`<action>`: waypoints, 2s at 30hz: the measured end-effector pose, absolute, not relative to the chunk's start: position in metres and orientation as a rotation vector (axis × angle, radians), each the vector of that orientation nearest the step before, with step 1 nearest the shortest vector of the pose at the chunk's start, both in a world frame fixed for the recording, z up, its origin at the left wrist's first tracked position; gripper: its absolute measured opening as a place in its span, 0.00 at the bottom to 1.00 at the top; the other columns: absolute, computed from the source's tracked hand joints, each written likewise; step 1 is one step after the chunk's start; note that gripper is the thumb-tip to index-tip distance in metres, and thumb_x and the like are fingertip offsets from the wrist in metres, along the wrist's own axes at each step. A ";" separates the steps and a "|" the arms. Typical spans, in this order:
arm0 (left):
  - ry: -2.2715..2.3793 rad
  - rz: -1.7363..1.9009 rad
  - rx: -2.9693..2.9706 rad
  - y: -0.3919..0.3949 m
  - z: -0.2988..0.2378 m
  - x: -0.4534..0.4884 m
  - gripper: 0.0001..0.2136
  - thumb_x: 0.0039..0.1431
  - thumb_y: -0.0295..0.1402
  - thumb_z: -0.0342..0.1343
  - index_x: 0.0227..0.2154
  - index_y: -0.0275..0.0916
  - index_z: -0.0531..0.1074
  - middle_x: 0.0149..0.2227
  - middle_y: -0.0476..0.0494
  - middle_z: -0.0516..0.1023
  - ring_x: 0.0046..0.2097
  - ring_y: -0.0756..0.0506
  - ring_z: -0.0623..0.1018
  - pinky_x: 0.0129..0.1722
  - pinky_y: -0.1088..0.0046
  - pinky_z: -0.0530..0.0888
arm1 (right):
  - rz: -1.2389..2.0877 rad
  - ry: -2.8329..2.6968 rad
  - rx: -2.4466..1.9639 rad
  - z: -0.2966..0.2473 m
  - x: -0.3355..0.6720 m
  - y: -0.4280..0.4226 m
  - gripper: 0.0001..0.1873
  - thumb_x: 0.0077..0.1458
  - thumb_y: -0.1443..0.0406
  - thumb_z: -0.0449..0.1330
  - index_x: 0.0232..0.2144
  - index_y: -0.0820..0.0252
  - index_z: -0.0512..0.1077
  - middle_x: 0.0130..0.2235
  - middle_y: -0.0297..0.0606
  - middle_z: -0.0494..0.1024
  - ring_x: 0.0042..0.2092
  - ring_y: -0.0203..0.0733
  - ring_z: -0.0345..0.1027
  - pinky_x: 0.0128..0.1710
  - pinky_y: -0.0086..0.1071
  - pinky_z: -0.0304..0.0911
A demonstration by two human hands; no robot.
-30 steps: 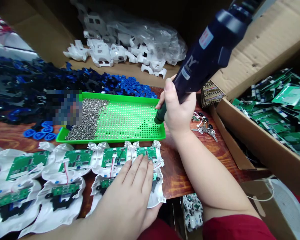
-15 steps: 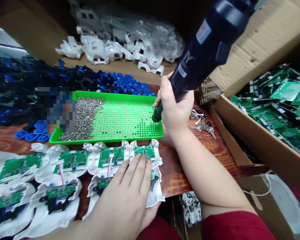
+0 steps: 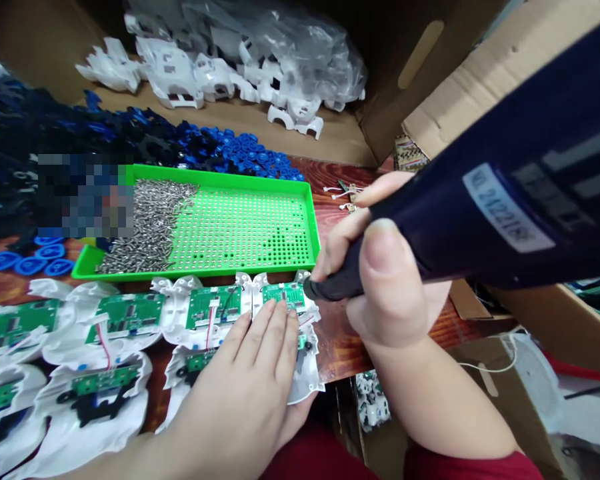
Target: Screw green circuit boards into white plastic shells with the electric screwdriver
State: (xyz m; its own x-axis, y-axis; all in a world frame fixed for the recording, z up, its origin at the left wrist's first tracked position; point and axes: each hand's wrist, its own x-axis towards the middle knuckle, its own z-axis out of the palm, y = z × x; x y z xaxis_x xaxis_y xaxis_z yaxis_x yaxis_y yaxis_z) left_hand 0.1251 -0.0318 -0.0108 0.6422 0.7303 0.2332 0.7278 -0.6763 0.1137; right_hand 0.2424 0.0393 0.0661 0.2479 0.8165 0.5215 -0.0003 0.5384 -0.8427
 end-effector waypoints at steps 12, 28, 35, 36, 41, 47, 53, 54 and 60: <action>1.245 0.400 2.840 -0.033 -0.011 0.124 0.31 0.50 0.48 0.53 0.48 0.25 0.70 0.51 0.26 0.70 0.52 0.32 0.71 0.48 0.57 0.69 | 0.714 -1.181 -0.792 0.042 0.245 0.044 0.08 0.46 0.61 0.59 0.29 0.57 0.68 0.15 0.27 0.64 0.13 0.34 0.57 0.11 0.29 0.54; 1.225 0.315 2.864 -0.033 -0.008 0.124 0.30 0.53 0.47 0.51 0.50 0.24 0.68 0.52 0.26 0.69 0.54 0.33 0.69 0.49 0.59 0.69 | 0.728 -1.285 -0.764 0.034 0.246 0.042 0.07 0.47 0.61 0.59 0.30 0.55 0.67 0.15 0.26 0.62 0.13 0.33 0.56 0.11 0.29 0.55; 1.252 0.359 2.872 -0.032 -0.008 0.123 0.30 0.51 0.48 0.52 0.48 0.24 0.70 0.51 0.26 0.70 0.53 0.33 0.71 0.49 0.60 0.68 | 0.767 -1.235 -0.772 0.037 0.255 0.041 0.09 0.47 0.60 0.58 0.31 0.57 0.65 0.16 0.26 0.65 0.14 0.34 0.58 0.12 0.30 0.57; 1.253 0.367 2.871 -0.032 -0.009 0.123 0.30 0.51 0.48 0.52 0.48 0.24 0.70 0.50 0.26 0.71 0.52 0.34 0.71 0.49 0.60 0.68 | 0.753 -1.244 -0.754 0.042 0.256 0.042 0.09 0.46 0.60 0.57 0.31 0.57 0.65 0.15 0.26 0.65 0.13 0.35 0.57 0.12 0.31 0.56; 1.257 0.400 2.886 -0.033 -0.010 0.122 0.29 0.51 0.48 0.51 0.47 0.26 0.71 0.50 0.28 0.72 0.52 0.34 0.72 0.48 0.60 0.68 | 0.610 -1.179 -0.723 0.061 0.247 0.065 0.08 0.46 0.59 0.58 0.26 0.55 0.63 0.13 0.25 0.64 0.12 0.36 0.56 0.10 0.33 0.53; 1.288 0.431 2.862 -0.031 -0.010 0.121 0.30 0.49 0.49 0.52 0.46 0.27 0.72 0.49 0.29 0.73 0.50 0.35 0.73 0.47 0.61 0.67 | 0.633 -1.215 -0.720 0.032 0.238 0.093 0.08 0.48 0.59 0.59 0.29 0.54 0.65 0.15 0.24 0.63 0.13 0.32 0.56 0.09 0.29 0.49; 1.260 0.473 2.883 -0.030 -0.014 0.121 0.29 0.50 0.49 0.51 0.45 0.27 0.73 0.49 0.31 0.74 0.51 0.35 0.72 0.48 0.61 0.64 | 0.623 -1.224 -0.687 0.024 0.241 0.093 0.06 0.49 0.61 0.58 0.31 0.56 0.66 0.15 0.24 0.64 0.13 0.32 0.56 0.11 0.28 0.52; 1.258 0.470 2.886 -0.031 -0.015 0.120 0.29 0.51 0.49 0.50 0.45 0.27 0.73 0.49 0.31 0.73 0.51 0.35 0.72 0.49 0.61 0.63 | 0.631 -1.221 -0.683 0.025 0.241 0.093 0.06 0.49 0.61 0.58 0.31 0.56 0.66 0.15 0.24 0.64 0.13 0.32 0.56 0.11 0.28 0.52; 1.254 0.452 2.904 -0.032 -0.017 0.120 0.26 0.56 0.45 0.44 0.47 0.28 0.72 0.50 0.32 0.74 0.52 0.36 0.70 0.52 0.61 0.59 | 0.644 -1.214 -0.704 0.027 0.240 0.092 0.06 0.48 0.61 0.57 0.30 0.55 0.66 0.15 0.24 0.65 0.13 0.34 0.56 0.10 0.29 0.51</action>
State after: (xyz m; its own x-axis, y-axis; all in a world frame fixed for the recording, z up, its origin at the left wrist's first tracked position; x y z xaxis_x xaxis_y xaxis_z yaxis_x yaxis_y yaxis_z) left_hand 0.1197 -0.0323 -0.0173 0.6522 0.7051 0.2783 0.7203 -0.6908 0.0620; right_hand 0.2397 0.0919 0.0271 0.2286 0.7658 0.6011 -0.0680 0.6285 -0.7748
